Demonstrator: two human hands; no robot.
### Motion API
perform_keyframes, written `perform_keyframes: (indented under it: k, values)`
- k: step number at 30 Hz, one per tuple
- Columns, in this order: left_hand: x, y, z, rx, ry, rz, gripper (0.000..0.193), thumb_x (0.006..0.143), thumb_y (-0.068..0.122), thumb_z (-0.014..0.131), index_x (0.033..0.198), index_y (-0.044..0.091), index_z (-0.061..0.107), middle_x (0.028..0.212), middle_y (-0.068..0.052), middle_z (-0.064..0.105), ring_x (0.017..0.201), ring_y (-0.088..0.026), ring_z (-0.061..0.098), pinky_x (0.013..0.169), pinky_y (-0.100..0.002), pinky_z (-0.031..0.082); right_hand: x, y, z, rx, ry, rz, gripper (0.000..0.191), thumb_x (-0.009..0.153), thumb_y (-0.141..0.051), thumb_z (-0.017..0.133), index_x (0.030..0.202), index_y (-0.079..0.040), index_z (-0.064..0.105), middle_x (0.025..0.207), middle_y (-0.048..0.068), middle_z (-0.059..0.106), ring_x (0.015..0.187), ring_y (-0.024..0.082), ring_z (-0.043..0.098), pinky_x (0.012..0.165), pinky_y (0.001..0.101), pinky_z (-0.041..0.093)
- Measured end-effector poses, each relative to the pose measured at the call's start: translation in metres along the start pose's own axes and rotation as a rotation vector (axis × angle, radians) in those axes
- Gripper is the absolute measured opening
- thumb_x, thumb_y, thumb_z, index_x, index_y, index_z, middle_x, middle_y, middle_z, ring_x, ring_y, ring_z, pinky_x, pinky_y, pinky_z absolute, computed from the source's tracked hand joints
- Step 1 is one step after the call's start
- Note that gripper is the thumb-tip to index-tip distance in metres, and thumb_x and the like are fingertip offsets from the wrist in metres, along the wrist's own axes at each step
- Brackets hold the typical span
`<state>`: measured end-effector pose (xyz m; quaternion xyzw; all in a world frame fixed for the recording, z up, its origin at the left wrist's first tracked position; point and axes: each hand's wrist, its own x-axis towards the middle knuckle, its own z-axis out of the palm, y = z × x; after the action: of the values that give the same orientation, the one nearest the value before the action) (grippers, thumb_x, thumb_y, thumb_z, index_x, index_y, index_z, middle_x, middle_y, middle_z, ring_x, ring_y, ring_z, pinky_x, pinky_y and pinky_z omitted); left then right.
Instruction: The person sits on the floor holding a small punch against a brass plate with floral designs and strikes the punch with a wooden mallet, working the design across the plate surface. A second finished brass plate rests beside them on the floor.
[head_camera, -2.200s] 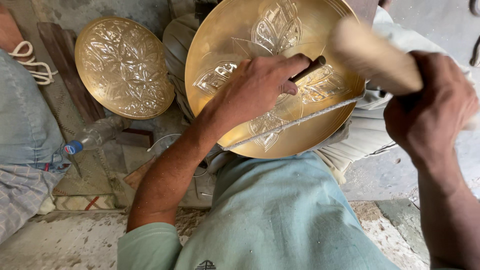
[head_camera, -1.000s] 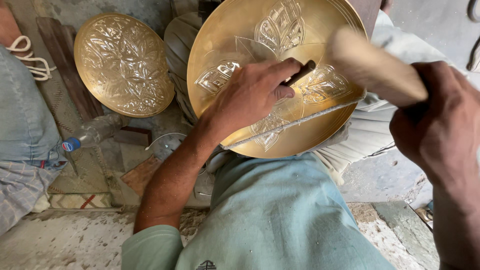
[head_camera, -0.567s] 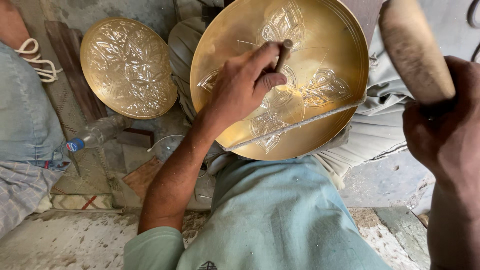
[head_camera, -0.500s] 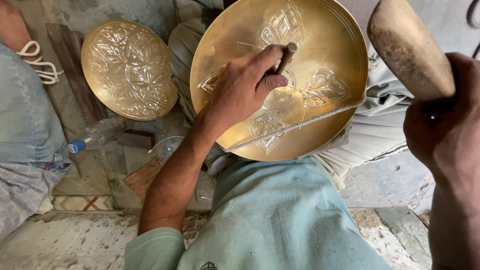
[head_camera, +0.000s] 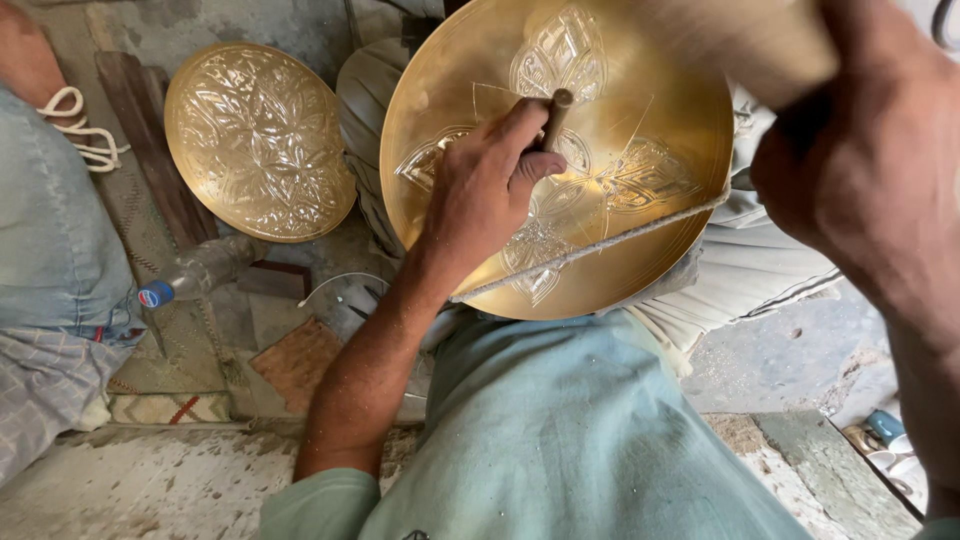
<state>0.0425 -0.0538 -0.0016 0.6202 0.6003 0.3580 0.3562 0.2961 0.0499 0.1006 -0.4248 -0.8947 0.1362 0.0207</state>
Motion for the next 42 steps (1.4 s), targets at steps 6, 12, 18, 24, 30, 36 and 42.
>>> perform_keyframes:
  k: [6,12,18,24,30,36,42]
  values:
    - [-0.014,0.005,0.011,-0.060,0.177,-0.119,0.027,0.103,0.024,0.071,0.117,0.006,0.056,0.089,-0.010,0.070,0.082,-0.030,0.072,0.070,-0.043,0.054,0.018,-0.020,-0.019,-0.050,0.023,-0.078,0.040,0.078,0.006,0.080,0.116,0.002,0.067,0.108,0.022,0.070,0.094,0.040,0.068,0.084,0.0480,0.054]
    - [-0.019,0.005,0.010,-0.085,0.216,-0.155,0.030,0.102,0.024,0.072,0.121,0.007,0.057,0.087,-0.008,0.070,0.081,-0.029,0.071,0.070,-0.042,0.054,0.033,-0.031,-0.026,0.009,0.004,-0.126,0.046,0.085,0.017,0.064,0.128,0.002,0.063,0.117,0.023,0.069,0.103,0.040,0.068,0.089,0.0437,0.055]
    - [-0.025,0.012,0.004,-0.101,0.250,-0.149,0.029,0.100,0.019,0.072,0.122,0.006,0.057,0.091,-0.009,0.070,0.084,-0.031,0.071,0.071,-0.043,0.052,0.043,-0.047,-0.044,-0.249,-0.009,-0.186,0.028,0.087,0.008,0.072,0.113,-0.002,0.069,0.102,0.020,0.071,0.087,0.040,0.068,0.083,0.0474,0.054]
    - [-0.034,0.016,0.000,-0.103,0.317,-0.123,0.024,0.100,0.017,0.072,0.114,0.005,0.055,0.091,-0.010,0.067,0.084,-0.031,0.069,0.071,-0.043,0.051,0.042,-0.041,-0.041,-0.193,0.014,-0.186,0.029,0.088,0.003,0.066,0.116,-0.005,0.066,0.104,0.012,0.069,0.084,0.029,0.066,0.081,0.0408,0.053]
    - [-0.038,0.018,0.000,-0.104,0.344,-0.109,0.025,0.099,0.016,0.072,0.113,0.005,0.056,0.089,-0.010,0.067,0.083,-0.030,0.069,0.071,-0.043,0.052,0.041,-0.041,-0.043,-0.328,0.016,-0.228,0.023,0.090,-0.007,0.076,0.112,-0.012,0.071,0.089,0.007,0.068,0.077,0.028,0.067,0.072,0.0443,0.050]
    - [-0.042,0.018,0.002,-0.099,0.350,-0.123,0.026,0.099,0.017,0.072,0.116,0.004,0.056,0.091,-0.010,0.069,0.083,-0.030,0.071,0.070,-0.044,0.052,0.046,-0.047,-0.033,-0.386,0.101,-0.263,0.015,0.091,-0.008,0.075,0.104,-0.013,0.069,0.087,0.005,0.069,0.072,0.027,0.066,0.066,0.0416,0.048]
    - [-0.050,0.016,0.002,-0.068,0.356,-0.100,0.028,0.099,0.019,0.072,0.116,0.005,0.055,0.090,-0.011,0.067,0.082,-0.031,0.070,0.069,-0.045,0.051,0.041,-0.048,-0.022,-0.281,0.076,-0.219,0.021,0.089,-0.003,0.070,0.108,-0.012,0.067,0.093,0.006,0.070,0.075,0.026,0.068,0.069,0.0415,0.050]
